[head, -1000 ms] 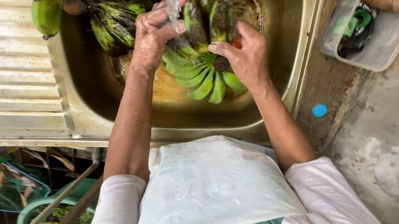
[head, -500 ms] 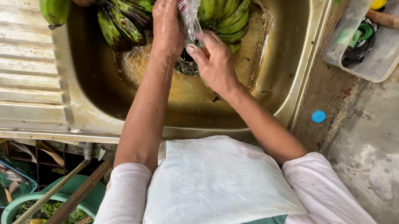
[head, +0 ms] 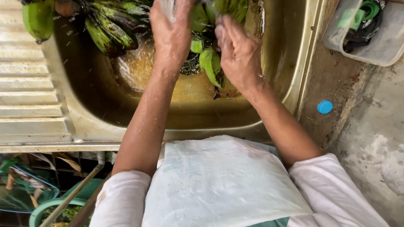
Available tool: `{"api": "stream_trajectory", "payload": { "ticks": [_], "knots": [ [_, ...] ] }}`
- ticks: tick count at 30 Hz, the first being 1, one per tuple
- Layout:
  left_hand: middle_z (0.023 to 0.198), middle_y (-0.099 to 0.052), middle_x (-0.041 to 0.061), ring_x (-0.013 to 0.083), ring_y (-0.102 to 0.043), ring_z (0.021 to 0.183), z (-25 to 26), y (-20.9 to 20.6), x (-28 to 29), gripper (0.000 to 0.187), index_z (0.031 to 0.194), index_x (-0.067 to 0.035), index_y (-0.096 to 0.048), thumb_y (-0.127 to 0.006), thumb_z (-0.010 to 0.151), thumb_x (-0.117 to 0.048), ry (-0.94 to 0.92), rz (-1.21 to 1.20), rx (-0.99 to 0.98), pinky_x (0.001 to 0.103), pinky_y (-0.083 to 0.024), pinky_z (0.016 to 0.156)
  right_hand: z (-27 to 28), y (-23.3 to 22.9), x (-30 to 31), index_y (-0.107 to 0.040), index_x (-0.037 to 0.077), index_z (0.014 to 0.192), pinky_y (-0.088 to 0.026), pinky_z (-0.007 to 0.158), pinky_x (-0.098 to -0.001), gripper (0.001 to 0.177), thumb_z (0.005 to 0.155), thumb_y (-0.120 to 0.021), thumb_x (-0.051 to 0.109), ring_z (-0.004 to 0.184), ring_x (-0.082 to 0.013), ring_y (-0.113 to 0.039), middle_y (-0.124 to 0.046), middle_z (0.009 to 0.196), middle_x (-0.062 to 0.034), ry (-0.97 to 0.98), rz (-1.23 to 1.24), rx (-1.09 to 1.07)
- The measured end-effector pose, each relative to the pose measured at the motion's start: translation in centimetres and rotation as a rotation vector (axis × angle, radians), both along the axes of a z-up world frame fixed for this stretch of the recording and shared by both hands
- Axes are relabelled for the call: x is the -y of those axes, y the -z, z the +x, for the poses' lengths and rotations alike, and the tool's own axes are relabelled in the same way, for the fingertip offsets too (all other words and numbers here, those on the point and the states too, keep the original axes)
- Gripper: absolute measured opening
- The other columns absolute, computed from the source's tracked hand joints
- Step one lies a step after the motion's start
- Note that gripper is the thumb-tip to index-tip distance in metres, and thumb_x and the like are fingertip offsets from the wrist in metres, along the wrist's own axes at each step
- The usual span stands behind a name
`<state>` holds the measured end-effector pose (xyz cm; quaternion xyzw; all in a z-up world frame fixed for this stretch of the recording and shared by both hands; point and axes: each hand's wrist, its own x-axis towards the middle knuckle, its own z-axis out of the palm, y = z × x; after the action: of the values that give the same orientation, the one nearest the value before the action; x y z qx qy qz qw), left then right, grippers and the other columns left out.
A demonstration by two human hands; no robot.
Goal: Washing bunches of green bananas in an outdoor sink.
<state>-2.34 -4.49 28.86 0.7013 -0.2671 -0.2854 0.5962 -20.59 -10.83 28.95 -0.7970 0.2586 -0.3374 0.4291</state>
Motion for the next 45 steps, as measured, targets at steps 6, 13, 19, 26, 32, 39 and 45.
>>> {"api": "stream_trajectory", "payload": {
  "ticks": [6,13,19,26,32,39,45],
  "knots": [
    [0.14,-0.064,0.022,0.028,-0.064,0.114,2.1,3.1,-3.1,0.041,0.144,-0.007,-0.055,-0.06,0.105,-0.018,-0.076,-0.477,-0.625,0.048,-0.051,0.102,-3.0,0.1,-2.1,-0.066,-0.007,0.117,-0.066,0.066,-0.0282,0.014,0.108,-0.058,-0.001,0.082,-0.024,-0.076,-0.074,0.098,-0.0208,-0.038,0.013,-0.284],
    [0.139,-0.066,0.013,0.0224,-0.058,0.142,0.2,1.5,-3.3,0.034,0.123,-0.001,-0.066,-0.082,0.094,-0.007,-0.081,-0.568,-0.713,0.045,-0.049,0.119,-5.5,0.2,-2.3,-0.064,-0.007,0.128,-0.067,0.072,-0.032,0.024,0.105,-0.063,0.001,0.086,-0.0239,-0.076,-0.075,0.102,-0.0179,-0.031,-0.211,-0.368],
    [0.115,-0.07,0.018,0.0306,-0.075,0.103,-0.6,0.4,-1.3,0.076,0.135,-0.006,-0.051,-0.09,0.07,-0.014,-0.198,-0.233,-0.403,0.052,-0.06,0.1,-4.7,-5.3,-2.8,-0.066,-0.003,0.127,-0.061,0.061,-0.0397,0.029,0.101,-0.066,0.009,0.073,-0.0268,-0.072,-0.074,0.092,-0.0169,-0.07,-0.276,-0.458],
    [0.104,-0.067,0.024,0.0332,-0.07,0.085,1.1,1.9,-1.9,0.059,0.122,0.012,-0.058,-0.085,0.072,-0.004,-0.304,-0.247,-0.526,0.059,-0.064,0.083,-5.1,-4.9,-1.6,-0.064,-0.008,0.129,-0.06,0.064,-0.0332,0.027,0.104,-0.061,0.001,0.075,-0.0198,-0.069,-0.072,0.096,-0.0165,-0.02,-0.25,-0.463],
    [0.105,-0.075,0.017,0.0241,-0.071,0.106,5.4,3.7,-1.1,0.044,0.11,0.007,-0.072,-0.072,0.076,-0.022,-0.154,-0.242,-0.43,0.047,-0.053,0.1,-4.6,-3.9,-0.5,-0.068,-0.007,0.13,-0.054,0.049,-0.0302,0.033,0.099,-0.064,0.002,0.061,-0.0177,-0.063,-0.071,0.083,-0.0132,-0.086,-0.256,-0.565],
    [0.106,-0.075,0.016,0.0261,-0.066,0.104,4.1,-0.4,-1.1,0.02,0.1,-0.003,-0.076,-0.074,0.087,-0.018,-0.089,-0.228,-0.588,0.052,-0.047,0.107,-5.2,-5.3,-0.1,-0.069,-0.004,0.128,-0.058,0.061,-0.0349,0.031,0.099,-0.067,0.006,0.07,-0.0219,-0.068,-0.073,0.09,-0.0165,-0.059,-0.129,-0.551],
    [0.13,-0.072,0.013,0.0222,-0.062,0.13,2.1,-3.1,-2.3,0.045,0.129,0.003,-0.063,-0.075,0.088,-0.012,0.125,-0.318,-0.587,0.039,-0.044,0.119,-5.5,-9.2,0.0,-0.067,-0.006,0.129,-0.06,0.07,-0.0377,0.029,0.102,-0.064,0.002,0.079,-0.0246,-0.071,-0.075,0.099,-0.0183,-0.061,-0.119,-0.528]
  ]
}}
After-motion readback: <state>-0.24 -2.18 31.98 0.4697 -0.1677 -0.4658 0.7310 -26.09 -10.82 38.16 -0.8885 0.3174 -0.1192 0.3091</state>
